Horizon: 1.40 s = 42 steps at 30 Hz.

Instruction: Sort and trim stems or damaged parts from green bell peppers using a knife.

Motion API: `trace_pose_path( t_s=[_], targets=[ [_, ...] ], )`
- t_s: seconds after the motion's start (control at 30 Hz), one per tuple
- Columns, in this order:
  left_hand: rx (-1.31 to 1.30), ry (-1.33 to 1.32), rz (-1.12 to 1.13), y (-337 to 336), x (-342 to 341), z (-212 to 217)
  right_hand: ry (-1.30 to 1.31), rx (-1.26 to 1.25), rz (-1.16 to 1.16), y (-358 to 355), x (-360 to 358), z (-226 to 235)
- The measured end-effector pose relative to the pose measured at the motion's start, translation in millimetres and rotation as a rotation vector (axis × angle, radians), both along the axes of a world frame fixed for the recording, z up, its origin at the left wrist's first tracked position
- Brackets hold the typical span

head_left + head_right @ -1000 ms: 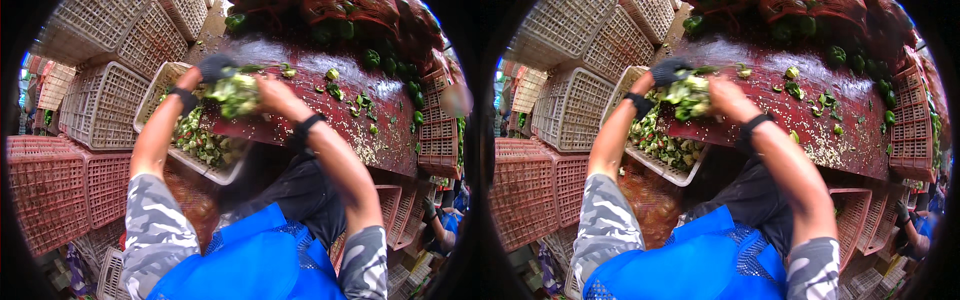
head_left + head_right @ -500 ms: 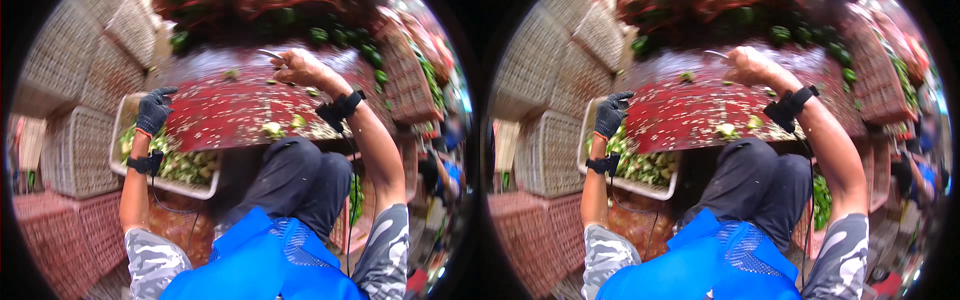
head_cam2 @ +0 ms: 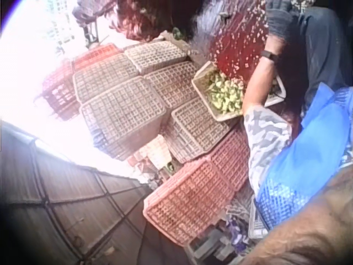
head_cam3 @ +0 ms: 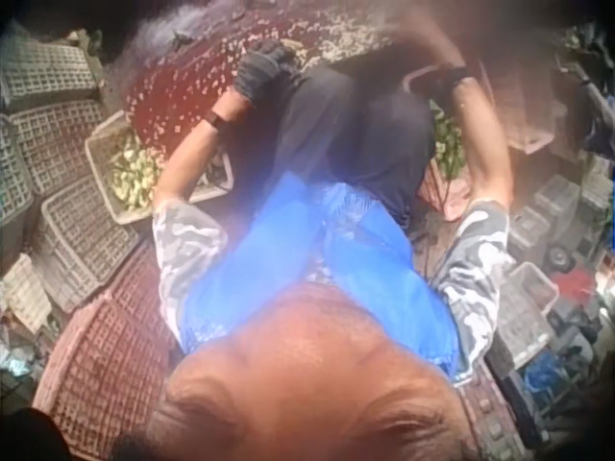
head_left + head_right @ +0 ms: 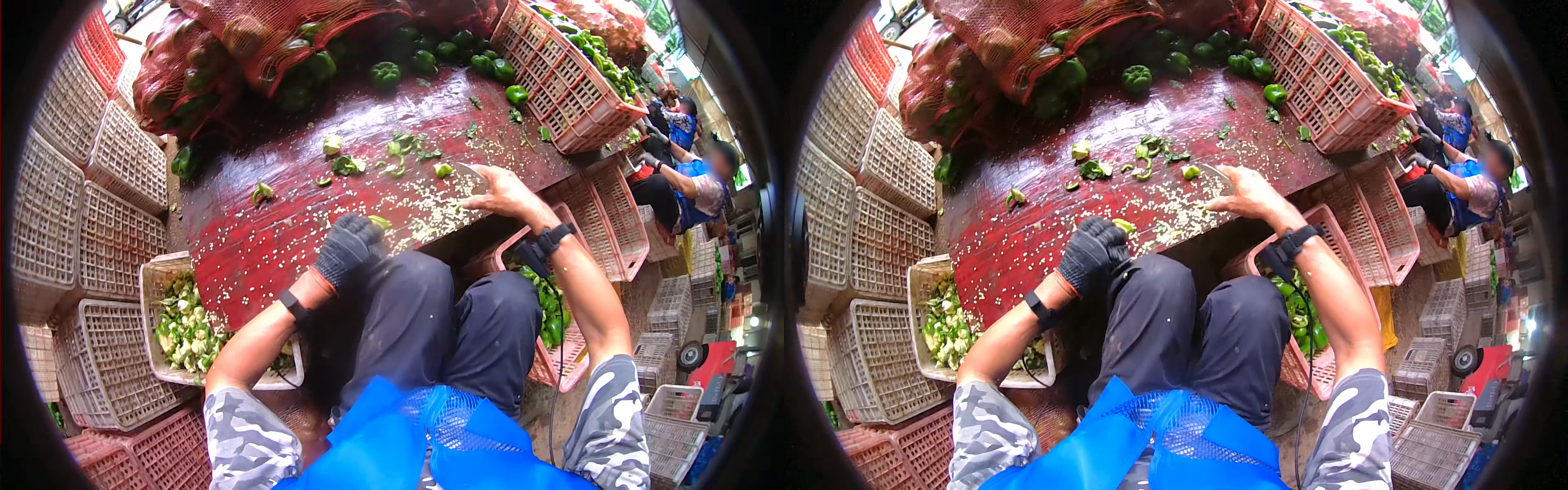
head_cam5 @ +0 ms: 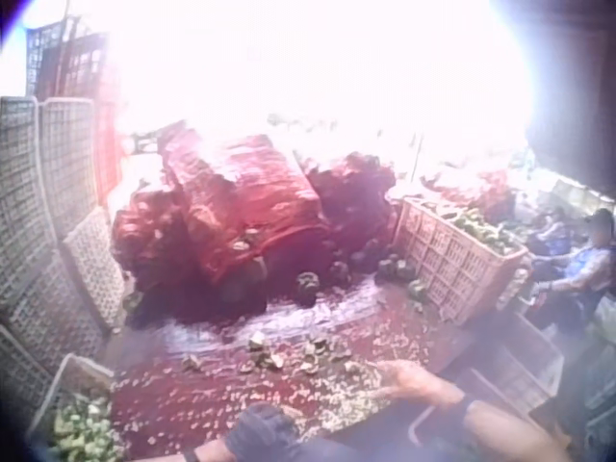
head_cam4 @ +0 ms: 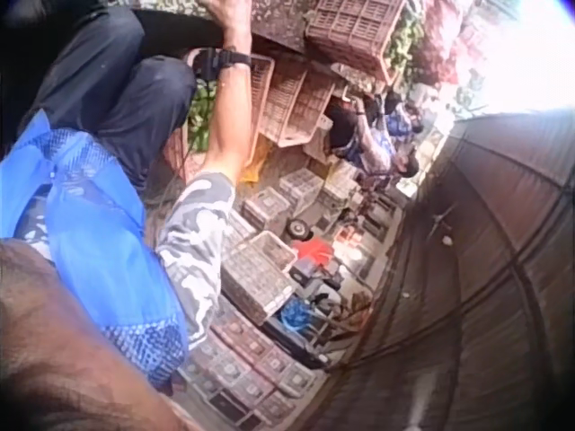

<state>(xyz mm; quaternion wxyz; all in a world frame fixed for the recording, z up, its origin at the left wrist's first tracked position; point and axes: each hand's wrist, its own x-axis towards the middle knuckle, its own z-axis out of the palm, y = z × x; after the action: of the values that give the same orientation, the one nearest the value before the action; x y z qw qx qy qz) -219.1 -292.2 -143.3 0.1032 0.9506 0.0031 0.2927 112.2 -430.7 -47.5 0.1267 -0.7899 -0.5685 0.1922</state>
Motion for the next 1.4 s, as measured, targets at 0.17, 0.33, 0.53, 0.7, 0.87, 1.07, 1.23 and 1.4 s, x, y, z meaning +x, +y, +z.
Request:
trace_pose_path(
  t_s=[0.17, 0.33, 0.53, 0.7, 0.87, 1.07, 1.23, 1.4],
  targets=[
    [-0.196, -0.040, 0.502, 56.4, 48.5, 18.3, -0.111, -0.064, -0.003, 63.0, -16.8, -32.9],
    [0.140, -0.081, 0.599, 148.6, 18.4, 46.4, -0.070, 0.032, 0.099, 118.6, -27.5, -33.2],
    [-0.315, 0.578, 0.784, 215.6, -30.0, -6.5, -0.023, -0.006, 0.271, 148.0, -52.9, -30.2],
    [-0.492, 0.238, 0.486, 214.9, 33.8, -25.8, 0.050, 0.035, 0.267, 145.0, -66.3, -18.9],
    [-0.561, 0.263, 0.189, 211.0, 98.5, 2.5, 0.135, 0.034, 0.301, 138.0, -84.5, -17.5],
    [-0.506, 0.499, 0.113, 182.5, 70.3, 24.4, 0.171, 0.087, 0.425, 141.0, -108.0, -37.1],
    [-0.570, 0.479, 0.224, 160.7, -21.4, 26.9, 0.268, 0.003, 0.421, 171.5, -179.1, -62.0],
    [-0.618, 0.524, 0.444, 157.3, -167.7, 38.0, 0.524, 0.059, 0.430, 179.4, -311.7, -57.2]
  ],
)
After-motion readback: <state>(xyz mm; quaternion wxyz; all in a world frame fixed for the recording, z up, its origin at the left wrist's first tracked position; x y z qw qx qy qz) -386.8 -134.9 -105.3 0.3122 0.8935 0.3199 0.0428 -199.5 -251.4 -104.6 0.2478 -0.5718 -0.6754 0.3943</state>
